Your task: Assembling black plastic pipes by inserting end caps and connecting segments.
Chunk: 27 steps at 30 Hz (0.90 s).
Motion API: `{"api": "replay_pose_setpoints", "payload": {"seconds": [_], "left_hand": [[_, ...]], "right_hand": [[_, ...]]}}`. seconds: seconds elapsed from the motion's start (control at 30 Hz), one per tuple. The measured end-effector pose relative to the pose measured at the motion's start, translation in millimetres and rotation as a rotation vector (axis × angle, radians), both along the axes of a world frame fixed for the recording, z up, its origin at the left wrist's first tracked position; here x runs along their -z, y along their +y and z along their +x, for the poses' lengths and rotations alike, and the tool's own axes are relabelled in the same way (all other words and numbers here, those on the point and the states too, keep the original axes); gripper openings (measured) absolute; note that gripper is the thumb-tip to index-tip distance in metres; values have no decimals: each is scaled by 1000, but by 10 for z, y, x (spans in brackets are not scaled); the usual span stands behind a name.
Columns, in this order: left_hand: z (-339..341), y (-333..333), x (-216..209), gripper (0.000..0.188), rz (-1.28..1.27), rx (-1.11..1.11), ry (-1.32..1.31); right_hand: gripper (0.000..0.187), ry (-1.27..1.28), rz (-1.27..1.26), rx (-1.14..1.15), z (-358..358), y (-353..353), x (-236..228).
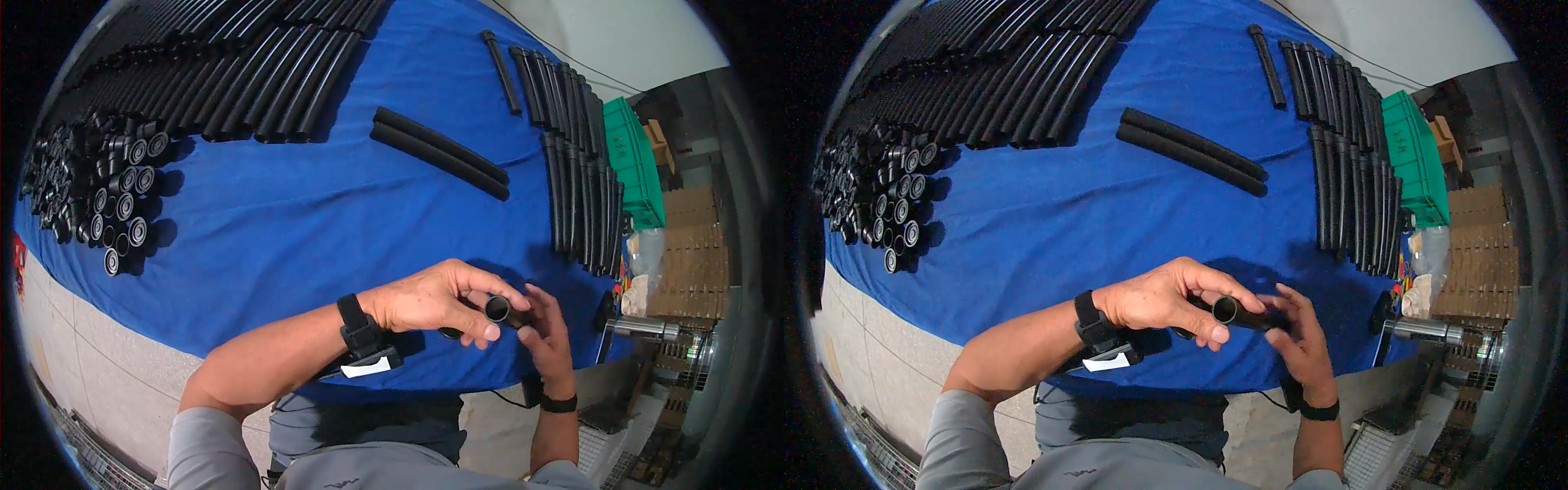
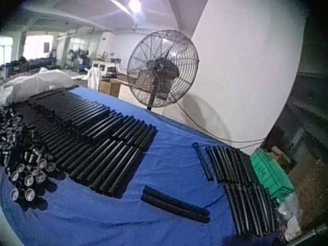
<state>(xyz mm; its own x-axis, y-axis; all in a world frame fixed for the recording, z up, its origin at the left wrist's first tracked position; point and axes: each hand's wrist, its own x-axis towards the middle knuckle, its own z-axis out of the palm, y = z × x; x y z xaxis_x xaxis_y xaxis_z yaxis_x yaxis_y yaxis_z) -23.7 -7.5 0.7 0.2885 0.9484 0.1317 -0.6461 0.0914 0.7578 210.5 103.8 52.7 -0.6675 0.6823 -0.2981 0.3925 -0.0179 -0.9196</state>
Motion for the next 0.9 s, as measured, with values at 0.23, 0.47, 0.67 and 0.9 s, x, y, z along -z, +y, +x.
{"api": "replay_pose_setpoints", "payload": {"seconds": [0.23,0.47,0.67,0.9], "left_hand": [[18,-18,-13,47,-34,18,-44],[-3,-21,-27,49,-33,26,-35],[27,-10,28,53,44,123,-48],[29,-21,5,54,12,108,-42]], "right_hand": [[67,-88,233,-178,67,69,45],[68,-66,434,-269,1,55,-15],[70,-46,153,-184,25,111,-43],[66,-94,432,-354,42,156,-11]]}}
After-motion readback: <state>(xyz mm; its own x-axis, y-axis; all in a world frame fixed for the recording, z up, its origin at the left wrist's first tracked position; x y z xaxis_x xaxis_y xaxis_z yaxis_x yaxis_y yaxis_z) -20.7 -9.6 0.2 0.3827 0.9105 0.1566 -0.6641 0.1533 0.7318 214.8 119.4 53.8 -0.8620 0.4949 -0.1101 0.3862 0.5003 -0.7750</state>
